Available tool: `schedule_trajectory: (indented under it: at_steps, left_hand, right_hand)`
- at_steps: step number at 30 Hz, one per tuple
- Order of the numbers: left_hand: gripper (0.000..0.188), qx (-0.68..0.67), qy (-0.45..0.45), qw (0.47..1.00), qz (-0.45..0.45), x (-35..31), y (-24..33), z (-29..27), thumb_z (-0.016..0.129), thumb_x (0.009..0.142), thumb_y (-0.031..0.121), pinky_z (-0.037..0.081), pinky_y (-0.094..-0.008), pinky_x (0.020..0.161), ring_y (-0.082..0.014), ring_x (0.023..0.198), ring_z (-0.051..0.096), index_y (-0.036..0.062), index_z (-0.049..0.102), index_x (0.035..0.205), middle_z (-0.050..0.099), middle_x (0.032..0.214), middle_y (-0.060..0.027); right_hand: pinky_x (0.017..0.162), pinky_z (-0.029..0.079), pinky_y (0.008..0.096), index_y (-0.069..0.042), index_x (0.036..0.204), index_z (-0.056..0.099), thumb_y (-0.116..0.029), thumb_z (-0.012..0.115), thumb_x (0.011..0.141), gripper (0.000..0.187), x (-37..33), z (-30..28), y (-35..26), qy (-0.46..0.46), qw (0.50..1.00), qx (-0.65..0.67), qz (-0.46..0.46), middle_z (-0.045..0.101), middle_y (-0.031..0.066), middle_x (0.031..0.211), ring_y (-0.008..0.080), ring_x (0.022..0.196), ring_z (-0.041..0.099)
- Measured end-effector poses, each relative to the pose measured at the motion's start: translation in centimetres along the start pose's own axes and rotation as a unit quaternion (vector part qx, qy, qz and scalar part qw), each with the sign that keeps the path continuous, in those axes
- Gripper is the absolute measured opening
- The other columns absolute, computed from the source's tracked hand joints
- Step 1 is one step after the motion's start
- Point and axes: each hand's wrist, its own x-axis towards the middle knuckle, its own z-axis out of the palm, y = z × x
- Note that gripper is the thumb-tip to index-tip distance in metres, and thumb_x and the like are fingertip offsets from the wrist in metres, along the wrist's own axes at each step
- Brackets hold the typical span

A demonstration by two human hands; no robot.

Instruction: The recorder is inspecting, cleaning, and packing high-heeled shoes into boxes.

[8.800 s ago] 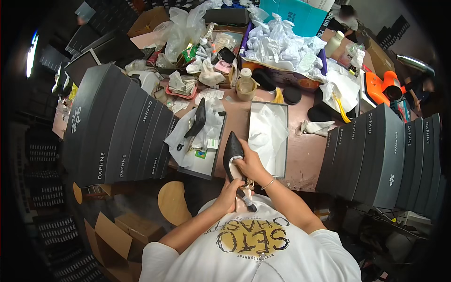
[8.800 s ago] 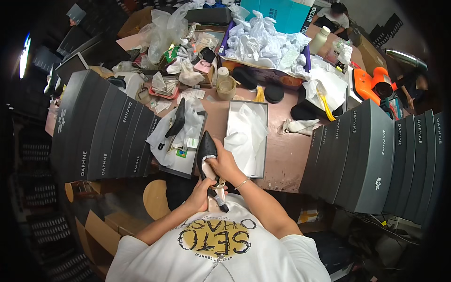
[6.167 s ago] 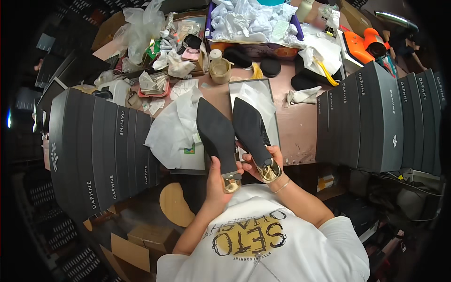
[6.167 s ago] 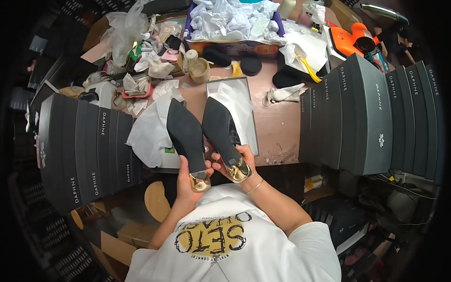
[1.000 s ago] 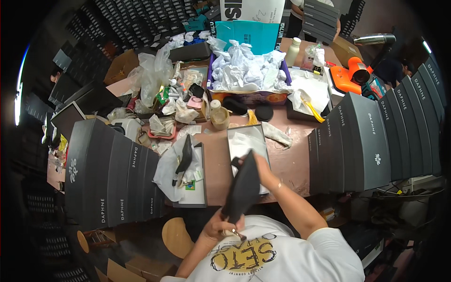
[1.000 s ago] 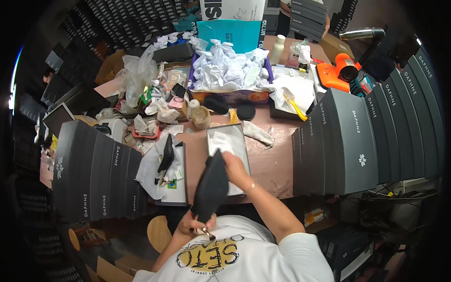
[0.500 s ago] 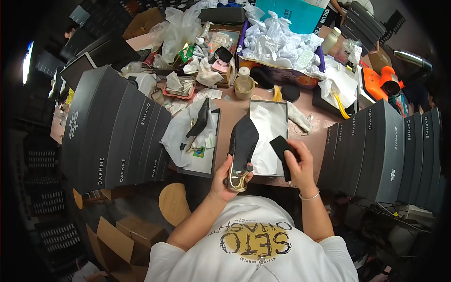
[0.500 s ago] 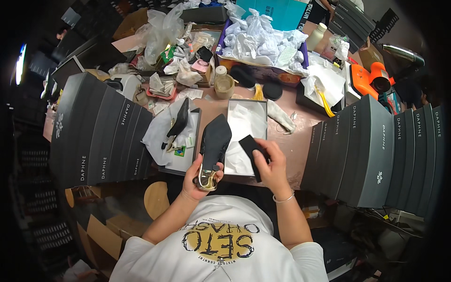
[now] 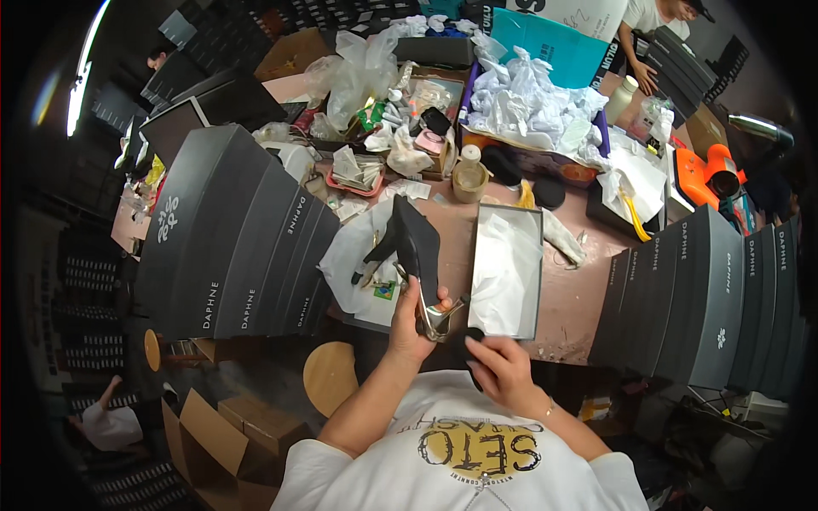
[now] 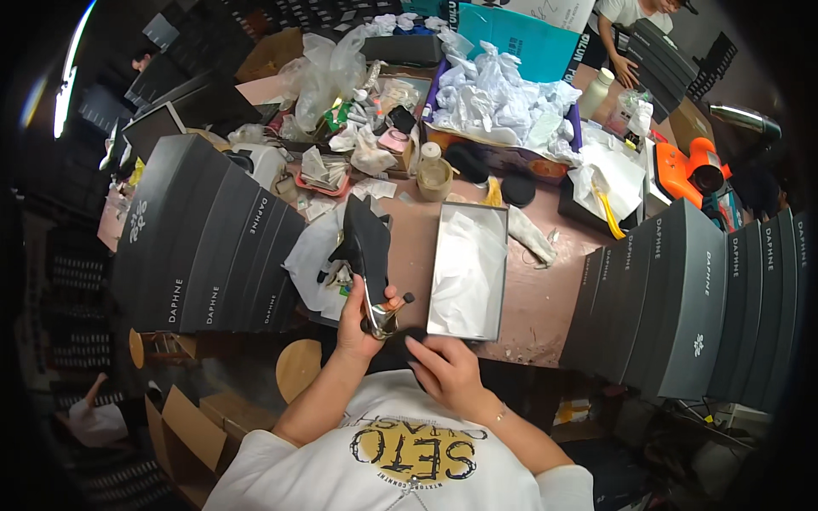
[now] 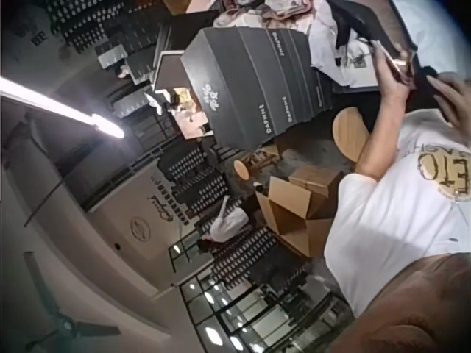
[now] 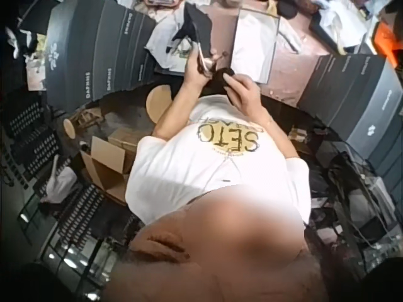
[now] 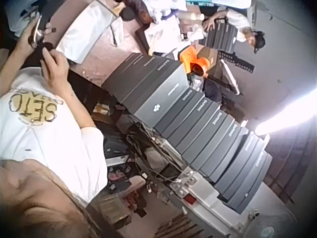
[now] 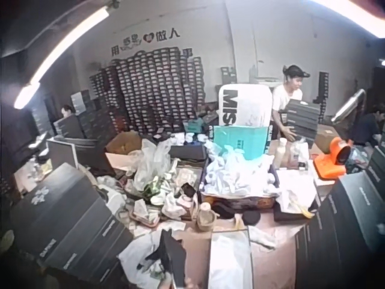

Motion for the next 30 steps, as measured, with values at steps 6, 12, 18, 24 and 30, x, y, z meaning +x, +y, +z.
schedule_trajectory:
  at_steps: [6, 12, 18, 24, 30]
  left_hand:
    - [0.042, 0.107, 0.065, 0.987, 0.102, -1.4, -0.6, -0.1, 0.048, 0.094, 0.05, 0.051, -0.027, 0.057, -0.0176, 0.07, 0.06, 0.0089, 0.056, 0.096, 0.061, 0.082, -0.0086]
    - [0.037, 0.039, 0.117, 0.991, 0.052, -1.9, -1.4, -0.1, 0.044, 0.098, 0.045, 0.05, -0.0277, 0.067, -0.015, 0.076, 0.06, 0.0095, 0.055, 0.1, 0.062, 0.085, -0.0053]
    - [0.028, 0.168, 0.088, 0.977, 0.096, -1.7, -1.1, -1.3, 0.058, 0.092, 0.037, 0.05, -0.0279, 0.061, -0.0156, 0.068, 0.057, 0.0103, 0.052, 0.094, 0.057, 0.079, -0.0061]
    - [0.04, -0.24, -0.024, 0.962, -0.131, 0.7, 1.7, -2.6, 0.061, 0.09, 0.035, 0.043, -0.0458, 0.097, -0.0293, 0.104, 0.056, -0.0012, 0.055, 0.107, 0.063, 0.094, -0.0144]
    - [0.047, -0.249, -0.224, 0.934, -0.119, -0.7, 0.1, 1.9, 0.05, 0.091, 0.041, 0.015, -0.055, 0.114, -0.0335, 0.14, 0.026, 0.0091, 0.059, 0.124, 0.057, 0.129, -0.0135]
  right_hand:
    - [0.064, 0.05, 0.0342, -0.006, 0.108, 0.066, -0.006, 0.071, 0.072, 0.036, -0.8, 1.2, 1.1, -0.117, 0.993, -0.005, -0.006, 0.059, 0.0092, 0.09, 0.0251, 0.075, 0.06]
    - [0.061, 0.05, 0.0331, -0.004, 0.112, 0.063, -0.006, 0.069, 0.074, 0.038, 4.5, 0.9, -0.6, -0.025, 0.998, -0.054, -0.023, 0.059, 0.0099, 0.089, 0.0245, 0.073, 0.061]
    - [0.059, 0.05, 0.0332, -0.007, 0.111, 0.063, -0.009, 0.066, 0.075, 0.036, 1.7, 2.9, -0.8, -0.158, 0.986, -0.059, 0.0, 0.058, 0.0062, 0.087, 0.0228, 0.071, 0.06]
    - [0.064, 0.052, 0.0328, -0.005, 0.106, 0.066, -0.013, 0.068, 0.078, 0.03, -0.2, -2.8, 1.5, -0.141, 0.985, -0.029, 0.095, 0.061, 0.0092, 0.089, 0.0248, 0.074, 0.063]
    - [0.067, 0.05, 0.0304, 0.001, 0.111, 0.064, -0.004, 0.067, 0.077, 0.035, 2.8, -3.8, 0.9, 0.015, 0.989, 0.109, 0.097, 0.061, 0.0123, 0.09, 0.0221, 0.076, 0.061]
